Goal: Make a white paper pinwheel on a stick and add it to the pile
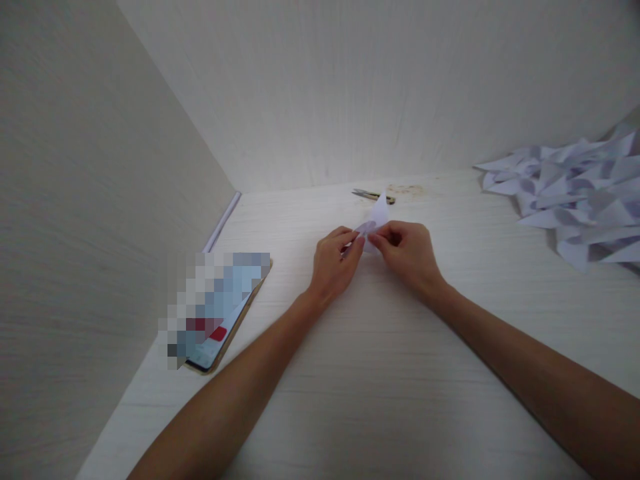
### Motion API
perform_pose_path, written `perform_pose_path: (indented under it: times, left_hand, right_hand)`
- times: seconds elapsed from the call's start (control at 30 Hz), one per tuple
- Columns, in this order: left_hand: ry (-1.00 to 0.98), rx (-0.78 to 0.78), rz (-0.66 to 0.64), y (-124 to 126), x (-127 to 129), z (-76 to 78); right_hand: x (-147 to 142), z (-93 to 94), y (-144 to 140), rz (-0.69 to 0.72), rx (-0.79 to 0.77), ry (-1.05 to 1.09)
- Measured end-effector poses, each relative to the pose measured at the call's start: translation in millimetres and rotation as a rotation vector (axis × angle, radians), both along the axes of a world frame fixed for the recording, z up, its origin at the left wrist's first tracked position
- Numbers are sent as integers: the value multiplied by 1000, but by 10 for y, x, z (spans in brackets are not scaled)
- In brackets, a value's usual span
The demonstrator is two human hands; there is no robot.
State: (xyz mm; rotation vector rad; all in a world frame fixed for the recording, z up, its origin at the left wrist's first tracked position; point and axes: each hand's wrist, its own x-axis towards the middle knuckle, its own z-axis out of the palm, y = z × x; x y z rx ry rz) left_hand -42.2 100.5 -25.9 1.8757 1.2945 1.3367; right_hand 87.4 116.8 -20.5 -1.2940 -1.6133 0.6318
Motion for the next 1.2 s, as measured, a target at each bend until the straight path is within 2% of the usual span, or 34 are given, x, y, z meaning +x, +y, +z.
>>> perform_pose_path:
  times: [0.07,0.13,0.17,0.27,0.33,0.53,0.7,0.8,1.0,1.2]
  left_hand:
    - [-1,1,-4,-4,2,5]
    - [4,11,0,-8,2,9]
    - [10,18,5,-10,1,10]
    - [34,30,19,-16,0,10]
    - [33,22,20,-18,2,9]
    - [-192,-64,4,10,-3,-1]
    - [-498,-313,-9,75,-51,-27]
    - [-586,-379,-21,95,-71,-27]
    - [-543,-387,-7,88,-80,-9]
    - [-351,-220,-36,96,-120,-4]
  right_hand:
    - [12,9,-20,-24,160,-150]
    - [7,16,-21,-24,168,-158]
    - [-1,19,-13,-16,95,-105]
    - [-32,25,23,50,-257,164]
    - [-42,23,40,92,-354,279]
    - [-9,-28,31,45,-81,170]
    - [30,-49,41,182,-110,182]
    - [47,-37,38,244,-128,193]
    - [63,-14,16,289,-143,182]
    - [76,-19,20,349,-180,153]
